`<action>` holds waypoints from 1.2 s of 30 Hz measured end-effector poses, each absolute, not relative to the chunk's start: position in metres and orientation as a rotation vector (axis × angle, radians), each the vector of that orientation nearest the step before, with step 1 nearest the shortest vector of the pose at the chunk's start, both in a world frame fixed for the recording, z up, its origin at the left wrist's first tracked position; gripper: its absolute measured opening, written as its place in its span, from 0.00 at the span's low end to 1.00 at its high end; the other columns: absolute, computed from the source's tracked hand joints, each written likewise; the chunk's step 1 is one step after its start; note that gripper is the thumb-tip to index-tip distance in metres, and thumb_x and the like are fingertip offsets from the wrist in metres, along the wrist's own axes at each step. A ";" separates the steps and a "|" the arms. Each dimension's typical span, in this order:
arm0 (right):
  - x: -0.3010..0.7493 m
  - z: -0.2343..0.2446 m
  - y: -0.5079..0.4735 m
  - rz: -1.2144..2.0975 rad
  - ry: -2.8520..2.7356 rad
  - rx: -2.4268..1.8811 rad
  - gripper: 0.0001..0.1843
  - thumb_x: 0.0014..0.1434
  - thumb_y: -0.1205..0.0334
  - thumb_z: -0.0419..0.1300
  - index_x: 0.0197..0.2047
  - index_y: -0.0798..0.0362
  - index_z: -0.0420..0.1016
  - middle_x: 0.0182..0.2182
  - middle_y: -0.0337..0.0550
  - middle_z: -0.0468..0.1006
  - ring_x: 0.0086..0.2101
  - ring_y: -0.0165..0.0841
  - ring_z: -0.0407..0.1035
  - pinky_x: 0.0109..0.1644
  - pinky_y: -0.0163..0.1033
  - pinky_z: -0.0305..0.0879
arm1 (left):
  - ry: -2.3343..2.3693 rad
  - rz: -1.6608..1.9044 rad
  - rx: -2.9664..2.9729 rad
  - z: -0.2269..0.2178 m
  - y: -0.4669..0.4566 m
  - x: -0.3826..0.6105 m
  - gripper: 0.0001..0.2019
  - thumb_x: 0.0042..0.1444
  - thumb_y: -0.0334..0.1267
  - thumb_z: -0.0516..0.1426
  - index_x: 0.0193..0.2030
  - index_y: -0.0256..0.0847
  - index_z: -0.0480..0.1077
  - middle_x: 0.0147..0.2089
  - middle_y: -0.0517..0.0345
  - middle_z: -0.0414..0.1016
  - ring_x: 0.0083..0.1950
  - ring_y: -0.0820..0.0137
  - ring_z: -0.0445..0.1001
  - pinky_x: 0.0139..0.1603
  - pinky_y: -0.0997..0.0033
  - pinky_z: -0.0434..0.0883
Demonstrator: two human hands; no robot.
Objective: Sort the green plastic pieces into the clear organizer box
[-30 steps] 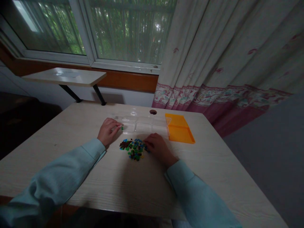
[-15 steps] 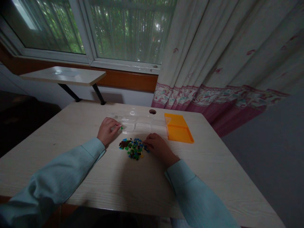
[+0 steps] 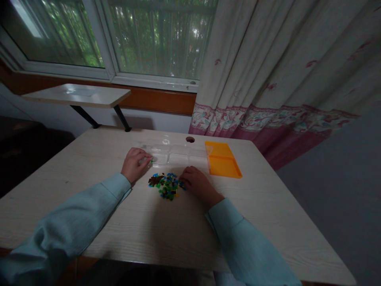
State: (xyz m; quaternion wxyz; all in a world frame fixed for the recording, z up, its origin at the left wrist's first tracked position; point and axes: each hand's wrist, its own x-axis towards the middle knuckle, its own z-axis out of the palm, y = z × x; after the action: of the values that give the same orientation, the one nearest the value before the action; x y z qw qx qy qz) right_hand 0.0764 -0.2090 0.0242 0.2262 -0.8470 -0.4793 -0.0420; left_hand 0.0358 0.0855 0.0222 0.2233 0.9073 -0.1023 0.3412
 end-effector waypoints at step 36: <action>0.020 0.037 -0.164 0.867 -0.177 -0.984 0.12 0.53 0.55 0.66 0.32 0.53 0.69 0.21 0.30 0.49 0.21 0.23 0.38 0.19 0.29 0.35 | -0.746 0.922 2.350 0.043 0.021 -0.003 0.10 0.56 0.45 0.59 0.42 0.46 0.75 0.37 0.57 0.75 0.43 0.67 0.68 0.47 0.62 0.64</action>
State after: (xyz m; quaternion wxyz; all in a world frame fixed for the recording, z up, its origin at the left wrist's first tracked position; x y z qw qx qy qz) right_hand 0.0201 -0.1641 0.0368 0.7891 -0.4568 -0.0822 0.4025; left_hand -0.0025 0.0212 0.0433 0.2519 0.8640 -0.2743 0.3388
